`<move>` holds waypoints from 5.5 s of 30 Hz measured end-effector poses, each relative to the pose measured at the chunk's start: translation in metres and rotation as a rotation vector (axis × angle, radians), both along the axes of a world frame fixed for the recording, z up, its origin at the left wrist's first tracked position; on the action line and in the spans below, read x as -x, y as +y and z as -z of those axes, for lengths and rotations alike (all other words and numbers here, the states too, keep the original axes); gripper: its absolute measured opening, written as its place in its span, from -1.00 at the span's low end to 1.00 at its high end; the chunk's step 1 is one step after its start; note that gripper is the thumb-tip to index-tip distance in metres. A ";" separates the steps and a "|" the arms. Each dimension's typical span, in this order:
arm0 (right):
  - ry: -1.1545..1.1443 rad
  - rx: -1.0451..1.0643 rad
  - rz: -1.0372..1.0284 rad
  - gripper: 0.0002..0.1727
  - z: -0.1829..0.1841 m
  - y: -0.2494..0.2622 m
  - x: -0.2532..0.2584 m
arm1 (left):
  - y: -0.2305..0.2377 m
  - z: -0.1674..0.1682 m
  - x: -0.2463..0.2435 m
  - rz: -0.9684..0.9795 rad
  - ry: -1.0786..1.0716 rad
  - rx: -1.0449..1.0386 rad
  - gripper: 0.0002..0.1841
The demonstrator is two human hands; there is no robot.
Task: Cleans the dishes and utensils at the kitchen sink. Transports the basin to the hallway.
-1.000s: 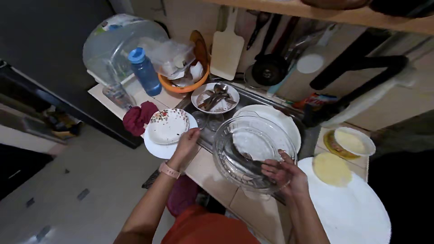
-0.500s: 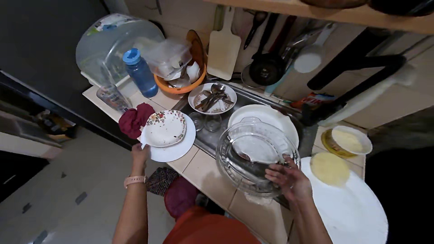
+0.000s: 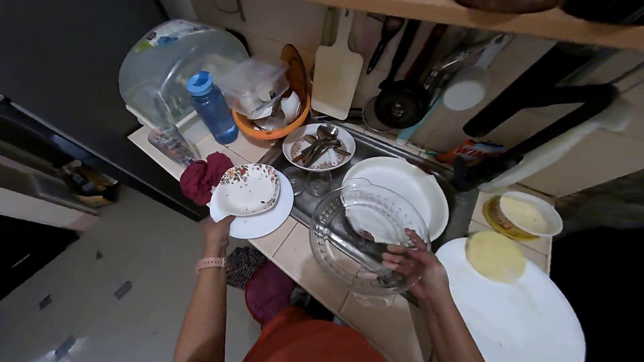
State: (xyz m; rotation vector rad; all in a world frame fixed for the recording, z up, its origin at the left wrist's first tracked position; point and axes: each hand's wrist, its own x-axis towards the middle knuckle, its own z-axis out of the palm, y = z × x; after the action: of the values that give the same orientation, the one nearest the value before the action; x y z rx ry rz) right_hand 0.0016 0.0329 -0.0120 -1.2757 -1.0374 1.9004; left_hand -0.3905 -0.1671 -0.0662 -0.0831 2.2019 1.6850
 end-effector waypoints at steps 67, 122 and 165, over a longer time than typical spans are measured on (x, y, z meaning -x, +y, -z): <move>-0.484 -0.491 -0.061 -0.62 -0.018 0.037 0.175 | 0.119 -0.087 0.019 0.396 -0.064 -0.391 -0.63; -0.941 -0.144 -0.059 -0.52 0.047 0.135 0.067 | 0.261 -0.103 -0.146 0.809 0.358 0.211 -0.56; -0.905 -0.373 -0.638 -0.51 -0.008 0.138 0.102 | 0.287 -0.073 -0.192 0.909 0.293 0.265 -0.46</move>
State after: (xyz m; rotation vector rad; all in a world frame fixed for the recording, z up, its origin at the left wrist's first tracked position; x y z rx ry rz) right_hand -0.1000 0.1712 -0.0037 -1.7344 -2.3609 1.3481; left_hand -0.1983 0.1202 0.0065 0.9916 2.1182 0.9265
